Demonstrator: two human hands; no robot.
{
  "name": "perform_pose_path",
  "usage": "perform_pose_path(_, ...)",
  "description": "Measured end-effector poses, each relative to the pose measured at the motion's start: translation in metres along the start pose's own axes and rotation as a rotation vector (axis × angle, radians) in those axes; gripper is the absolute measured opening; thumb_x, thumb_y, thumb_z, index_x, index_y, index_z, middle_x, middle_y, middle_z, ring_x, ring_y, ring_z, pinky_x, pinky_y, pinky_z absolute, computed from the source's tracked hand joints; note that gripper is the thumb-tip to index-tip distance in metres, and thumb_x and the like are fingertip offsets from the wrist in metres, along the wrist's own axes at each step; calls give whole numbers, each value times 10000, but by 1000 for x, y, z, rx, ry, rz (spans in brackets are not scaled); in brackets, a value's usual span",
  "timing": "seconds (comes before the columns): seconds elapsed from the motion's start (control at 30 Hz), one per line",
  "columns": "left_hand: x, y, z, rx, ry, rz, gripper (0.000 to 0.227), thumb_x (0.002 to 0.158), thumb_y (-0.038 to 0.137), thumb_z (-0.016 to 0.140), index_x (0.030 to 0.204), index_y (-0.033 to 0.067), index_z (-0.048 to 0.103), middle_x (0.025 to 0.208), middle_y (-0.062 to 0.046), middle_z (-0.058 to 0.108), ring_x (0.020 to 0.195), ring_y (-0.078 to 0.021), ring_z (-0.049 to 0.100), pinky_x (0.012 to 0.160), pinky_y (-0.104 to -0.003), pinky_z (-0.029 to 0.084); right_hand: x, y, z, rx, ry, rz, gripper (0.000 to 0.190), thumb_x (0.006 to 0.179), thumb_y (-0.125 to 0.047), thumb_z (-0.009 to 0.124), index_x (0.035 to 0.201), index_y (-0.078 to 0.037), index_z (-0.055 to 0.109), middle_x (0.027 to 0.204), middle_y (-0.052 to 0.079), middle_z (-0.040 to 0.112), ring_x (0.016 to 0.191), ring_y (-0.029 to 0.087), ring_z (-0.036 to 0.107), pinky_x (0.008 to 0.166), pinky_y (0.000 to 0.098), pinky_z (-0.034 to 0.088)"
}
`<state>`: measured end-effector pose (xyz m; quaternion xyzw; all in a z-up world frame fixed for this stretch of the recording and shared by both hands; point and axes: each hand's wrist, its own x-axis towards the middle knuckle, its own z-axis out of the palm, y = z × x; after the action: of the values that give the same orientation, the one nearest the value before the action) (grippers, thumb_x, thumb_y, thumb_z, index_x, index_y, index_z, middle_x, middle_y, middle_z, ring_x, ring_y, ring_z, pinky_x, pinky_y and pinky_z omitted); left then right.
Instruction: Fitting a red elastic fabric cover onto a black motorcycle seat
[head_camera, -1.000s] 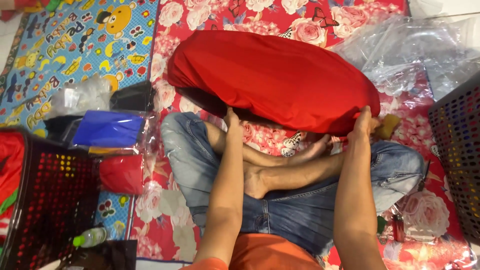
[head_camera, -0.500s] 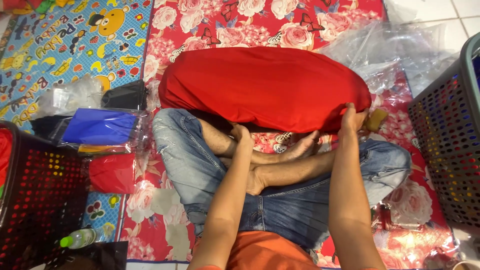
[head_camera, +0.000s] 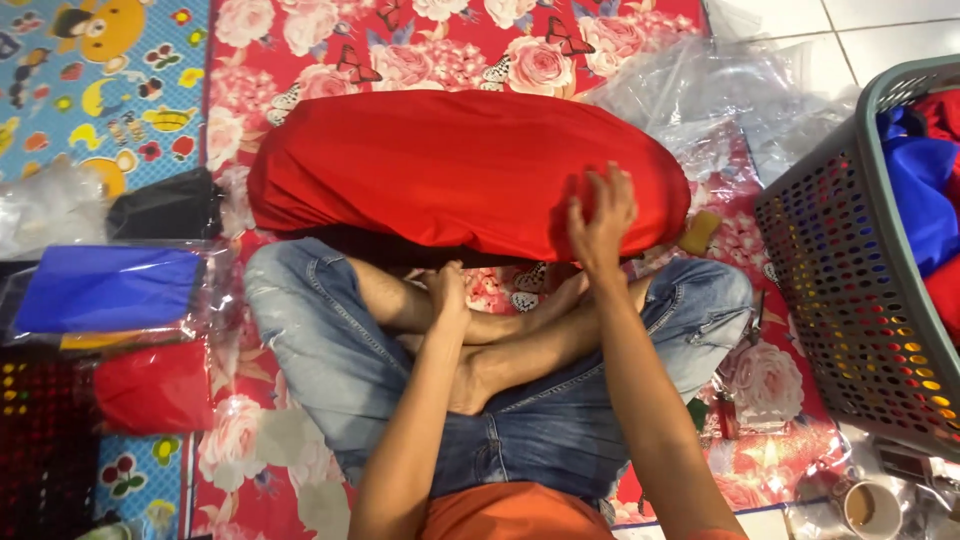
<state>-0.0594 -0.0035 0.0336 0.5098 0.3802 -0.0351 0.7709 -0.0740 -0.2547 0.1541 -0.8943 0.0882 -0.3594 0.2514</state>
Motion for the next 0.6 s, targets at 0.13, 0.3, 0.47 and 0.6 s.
perform_pose_path(0.13, -77, 48, -6, 357, -298, -197, 218, 843, 86, 546, 991, -44, 638, 678, -147, 590, 644, -317, 707, 680, -474, 627, -6, -28, 3, 43, -133, -74, 446, 1016, -207, 686, 1445, -130, 589, 1611, 123, 428, 1498, 345, 336, 1165, 569, 225)
perform_pose_path(0.3, -132, 158, 9, 716, -1394, -181, 356, 978, 312, 691, 1231, 62, 710, 1137, -218, 755, 1028, -289, 744, 887, -423, 615, -18, -36, 22, -31, -253, -194, 439, 1022, -389, 633, 1418, -200, 637, 1620, 46, 460, 1514, 300, 366, 1218, 528, 209)
perform_pose_path(0.47, -48, 252, 83, 845, -973, 645, 165, 971, 239, 651, 1054, 118, 727, 993, -92, 754, 982, -269, 738, 861, -437, 587, -26, -78, 23, -29, -323, -314, 482, 1030, -479, 582, 1450, -245, 613, 1633, 20, 446, 1537, 299, 334, 1235, 577, 143)
perform_pose_path(0.6, 30, 286, 147, 1124, -422, 1261, 147, 908, 154, 658, 869, 93, 786, 857, -39, 773, 682, -209, 681, 657, -378, 544, -26, -108, 16, -31, -535, -383, 554, 1052, -461, 513, 1530, -182, 519, 1682, 64, 315, 1572, 327, 200, 1247, 682, 65)
